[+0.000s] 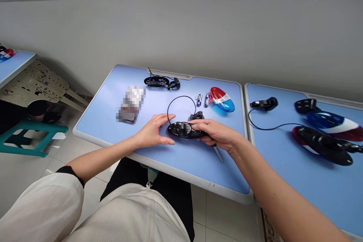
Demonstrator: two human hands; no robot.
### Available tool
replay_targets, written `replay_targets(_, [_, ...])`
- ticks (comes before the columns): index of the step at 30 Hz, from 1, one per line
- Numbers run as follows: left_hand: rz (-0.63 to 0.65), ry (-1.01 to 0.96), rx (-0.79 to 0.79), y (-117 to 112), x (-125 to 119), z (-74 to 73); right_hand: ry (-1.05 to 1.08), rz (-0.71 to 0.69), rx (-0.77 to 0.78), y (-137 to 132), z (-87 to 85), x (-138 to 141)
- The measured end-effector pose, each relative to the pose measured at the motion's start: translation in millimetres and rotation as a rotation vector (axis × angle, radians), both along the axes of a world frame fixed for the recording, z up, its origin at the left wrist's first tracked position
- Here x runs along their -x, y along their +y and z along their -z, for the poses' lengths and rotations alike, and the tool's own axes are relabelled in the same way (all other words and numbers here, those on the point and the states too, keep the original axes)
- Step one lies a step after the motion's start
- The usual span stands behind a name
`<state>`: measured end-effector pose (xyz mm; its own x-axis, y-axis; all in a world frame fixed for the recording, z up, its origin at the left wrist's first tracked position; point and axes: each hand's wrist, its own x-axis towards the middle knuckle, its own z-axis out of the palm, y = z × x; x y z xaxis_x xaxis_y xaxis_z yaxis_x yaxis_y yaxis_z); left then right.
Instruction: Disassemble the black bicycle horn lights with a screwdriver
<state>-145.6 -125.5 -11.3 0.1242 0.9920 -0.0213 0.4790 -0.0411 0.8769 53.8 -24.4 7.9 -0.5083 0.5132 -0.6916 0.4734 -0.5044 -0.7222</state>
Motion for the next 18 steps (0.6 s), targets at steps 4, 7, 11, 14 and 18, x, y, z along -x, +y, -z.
replay_targets(4, [0.095, 0.078, -0.024, 23.1, 0.1, 3.7, 0.014, -0.094, -0.07, 11.3, -6.3, 5.7])
replay_targets(7, [0.1, 0.085, -0.037, 32.2, 1.8, 4.6, -0.003, -0.121, -0.145, 15.5, -10.6, -5.9])
replay_targets(11, [0.229, 0.079, -0.078, 37.8, 5.2, 6.1, -0.076, 0.042, -0.247, 20.8, -9.8, -29.8])
replay_targets(14, [0.337, 0.093, -0.117, 37.1, 3.2, 7.5, -0.135, 0.185, -0.287, 23.9, -5.4, -31.7])
replay_targets(18, [0.367, 0.19, -0.128, 31.4, -2.9, 8.7, -0.098, 0.151, -0.288, 24.8, -6.4, -2.5])
